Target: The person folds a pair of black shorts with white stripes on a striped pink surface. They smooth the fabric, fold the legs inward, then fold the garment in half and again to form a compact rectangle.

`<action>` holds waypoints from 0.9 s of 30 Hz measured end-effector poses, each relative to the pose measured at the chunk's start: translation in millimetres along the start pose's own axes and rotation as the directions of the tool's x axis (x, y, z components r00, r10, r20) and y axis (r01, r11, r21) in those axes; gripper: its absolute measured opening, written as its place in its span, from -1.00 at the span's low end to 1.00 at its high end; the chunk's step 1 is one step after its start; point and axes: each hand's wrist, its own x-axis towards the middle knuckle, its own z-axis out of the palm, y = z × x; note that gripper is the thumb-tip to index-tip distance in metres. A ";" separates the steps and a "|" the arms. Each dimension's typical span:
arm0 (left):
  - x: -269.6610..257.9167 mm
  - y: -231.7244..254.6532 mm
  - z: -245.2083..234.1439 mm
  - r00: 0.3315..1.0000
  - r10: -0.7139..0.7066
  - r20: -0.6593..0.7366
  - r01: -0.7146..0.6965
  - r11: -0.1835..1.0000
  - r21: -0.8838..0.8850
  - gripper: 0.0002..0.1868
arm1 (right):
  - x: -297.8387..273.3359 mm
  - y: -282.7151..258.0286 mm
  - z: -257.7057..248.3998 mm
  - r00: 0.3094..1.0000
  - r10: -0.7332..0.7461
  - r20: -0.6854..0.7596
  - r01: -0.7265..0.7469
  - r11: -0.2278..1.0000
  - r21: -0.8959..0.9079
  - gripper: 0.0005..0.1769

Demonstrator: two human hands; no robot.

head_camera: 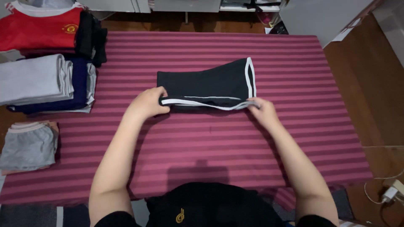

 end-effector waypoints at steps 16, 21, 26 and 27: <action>68.6 -37.9 26.9 0.921 -0.060 -0.386 -0.094 0.925 -0.369 -0.69 | 80.0 -8.2 -0.8 0.968 0.251 0.011 -0.251 0.965 0.070 -0.51; 63.8 -13.6 0.5 0.949 0.134 -0.284 -0.238 0.898 -0.371 -0.56 | 86.7 -28.3 0.9 0.939 0.344 0.022 -0.342 0.938 -0.052 -0.44; 12.5 -27.0 -2.1 0.906 0.370 -0.208 -0.423 0.816 -0.393 -0.74 | 71.4 32.2 10.6 0.973 0.218 0.072 -0.229 0.943 0.240 -0.59; -2.9 -22.1 -1.8 0.907 0.368 -0.206 -0.421 0.817 -0.394 -0.74 | 63.9 30.6 2.5 0.973 0.220 0.074 -0.231 0.943 0.240 -0.59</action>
